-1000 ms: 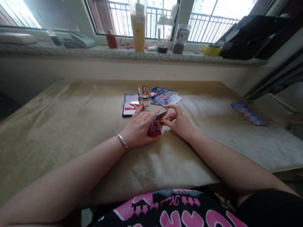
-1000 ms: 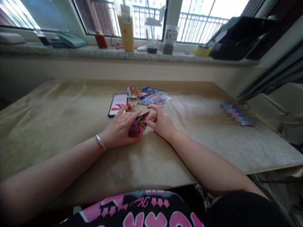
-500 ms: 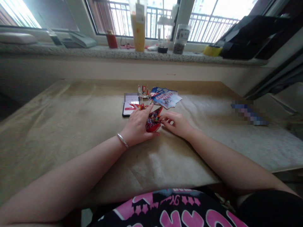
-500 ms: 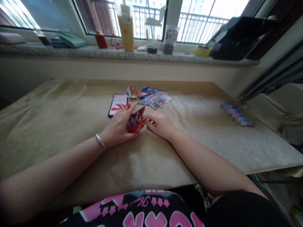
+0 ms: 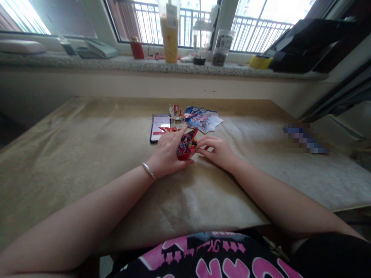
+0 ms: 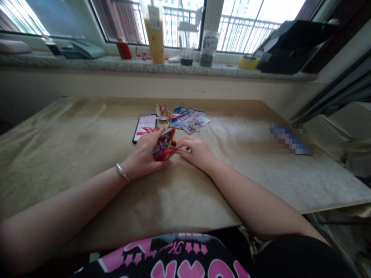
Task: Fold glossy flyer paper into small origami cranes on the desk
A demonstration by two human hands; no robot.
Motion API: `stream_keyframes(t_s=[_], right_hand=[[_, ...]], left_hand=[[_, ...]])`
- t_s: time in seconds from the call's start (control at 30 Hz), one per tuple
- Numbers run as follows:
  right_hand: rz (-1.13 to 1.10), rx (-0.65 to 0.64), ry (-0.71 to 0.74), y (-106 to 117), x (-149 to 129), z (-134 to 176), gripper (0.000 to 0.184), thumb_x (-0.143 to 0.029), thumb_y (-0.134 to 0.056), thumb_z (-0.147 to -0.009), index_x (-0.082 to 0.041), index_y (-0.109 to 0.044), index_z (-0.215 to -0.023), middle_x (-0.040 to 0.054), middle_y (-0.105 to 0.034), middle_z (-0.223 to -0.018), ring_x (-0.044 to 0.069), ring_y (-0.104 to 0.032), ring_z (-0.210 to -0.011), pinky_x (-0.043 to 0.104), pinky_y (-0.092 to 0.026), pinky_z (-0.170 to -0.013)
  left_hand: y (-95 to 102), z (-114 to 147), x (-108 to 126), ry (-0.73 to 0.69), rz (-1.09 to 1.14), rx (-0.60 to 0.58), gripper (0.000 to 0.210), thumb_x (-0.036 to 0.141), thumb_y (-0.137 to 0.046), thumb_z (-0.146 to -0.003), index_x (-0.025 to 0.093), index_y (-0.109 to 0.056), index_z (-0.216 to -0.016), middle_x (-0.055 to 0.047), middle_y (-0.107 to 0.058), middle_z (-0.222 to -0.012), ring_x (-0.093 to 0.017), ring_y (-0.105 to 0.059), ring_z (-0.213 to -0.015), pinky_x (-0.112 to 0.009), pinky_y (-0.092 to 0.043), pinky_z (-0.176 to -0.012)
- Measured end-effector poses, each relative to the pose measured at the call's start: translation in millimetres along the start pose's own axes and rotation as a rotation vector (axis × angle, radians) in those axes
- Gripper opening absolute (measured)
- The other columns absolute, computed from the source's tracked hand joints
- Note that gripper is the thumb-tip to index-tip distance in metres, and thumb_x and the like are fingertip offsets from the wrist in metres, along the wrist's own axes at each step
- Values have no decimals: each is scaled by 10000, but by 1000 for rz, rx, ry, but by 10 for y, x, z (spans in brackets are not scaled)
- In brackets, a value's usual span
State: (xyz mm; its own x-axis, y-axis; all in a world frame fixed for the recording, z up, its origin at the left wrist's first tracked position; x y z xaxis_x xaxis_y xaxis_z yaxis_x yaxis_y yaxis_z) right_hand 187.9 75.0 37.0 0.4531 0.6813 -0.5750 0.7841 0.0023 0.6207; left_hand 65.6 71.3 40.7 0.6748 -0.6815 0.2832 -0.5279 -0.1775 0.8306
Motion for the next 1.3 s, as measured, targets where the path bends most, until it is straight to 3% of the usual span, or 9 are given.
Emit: stream_keyframes(t_s=[0.3,0.4,0.53,0.73,0.83,0.93,1.07,1.23,1.3], right_hand=[[144,-18,111,-8,-135,22,89,-256,-593,-858,-232,-672,-825,43,-696,-941,168,-643,-868,313,-524,-803],[143,1,64,24,-111,16,107,-284,-579,-870,-240,-676,-857,44,-699,-943,170,-645,-866,305,-537,-756],[114,-4,11,34,-78,11,107,-266,-578,-867,-235,-680,-868,35,-709,-928,164,-647,-827,282,-534,-676],[113,28,-25,74,-60,30,138,-271,-561,-873,-220,-690,-867,28,-730,-877,154,-654,-740,261,-499,-586],[154,39,-28,79,-53,34,133,-271,-571,-866,-218,-693,-856,25,-733,-862,155,-657,-728,275,-503,-628],[195,18,-79,53,25,25,99,-248,-592,-841,-226,-688,-843,13,-732,-854,154,-656,-733,289,-506,-680],[112,-7,-266,30,251,34,79,-223,-583,-819,-216,-655,-851,9,-714,-803,143,-643,-672,287,-511,-645],[-66,91,-327,78,371,49,146,-264,-588,-806,-217,-530,-931,37,-678,-979,128,-641,-667,287,-526,-619],[-116,127,-352,87,429,63,203,-306,-592,-804,-220,-483,-953,47,-656,-1000,127,-639,-658,289,-531,-604]], left_hand=[[-8,-4,64,-56,-41,-26,1009,504,-742,-655,151,-253,-1465,-166,-518,-1298,-340,-479,-1191,-477,-357,-1026],[-23,0,61,-50,-47,-42,1014,447,-751,-651,135,-238,-1468,-173,-508,-1312,-341,-473,-1201,-472,-361,-1030],[36,-1,40,-30,-74,10,863,379,-680,-733,146,-267,-1454,-163,-512,-1323,-321,-495,-1192,-455,-380,-1010],[117,-14,28,0,-116,81,768,411,-658,-765,144,-342,-1412,-155,-587,-1234,-310,-567,-1087,-428,-424,-922],[124,-11,54,-14,-140,89,736,419,-635,-786,142,-355,-1407,-153,-585,-1237,-304,-561,-1095,-420,-415,-926],[71,1,96,-61,-175,40,753,383,-635,-781,149,-330,-1428,-147,-543,-1299,-311,-516,-1166,-438,-383,-978],[-18,21,115,-94,-186,-32,813,445,-639,-774,124,-305,-1442,-167,-464,-1393,-326,-452,-1249,-468,-337,-1049],[-63,40,180,-144,-199,-37,987,557,-697,-709,92,-249,-1456,-197,-370,-1466,-343,-340,-1355,-548,-120,-1169],[-69,47,213,-173,-200,-37,980,539,-697,-721,105,-228,-1464,-194,-330,-1490,-336,-289,-1388,-559,-91,-1176]])
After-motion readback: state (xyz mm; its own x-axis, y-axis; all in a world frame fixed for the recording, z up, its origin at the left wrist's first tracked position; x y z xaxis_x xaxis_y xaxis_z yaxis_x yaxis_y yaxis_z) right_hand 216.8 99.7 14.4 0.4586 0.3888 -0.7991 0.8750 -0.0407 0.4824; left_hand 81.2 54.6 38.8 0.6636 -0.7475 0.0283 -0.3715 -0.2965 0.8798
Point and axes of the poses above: each hand's wrist, its own z-axis away from the middle knuckle, its own y-axis out of the back of the hand, x = y × z, the point moved 10 cm from there along -z, towards the middle knuckle
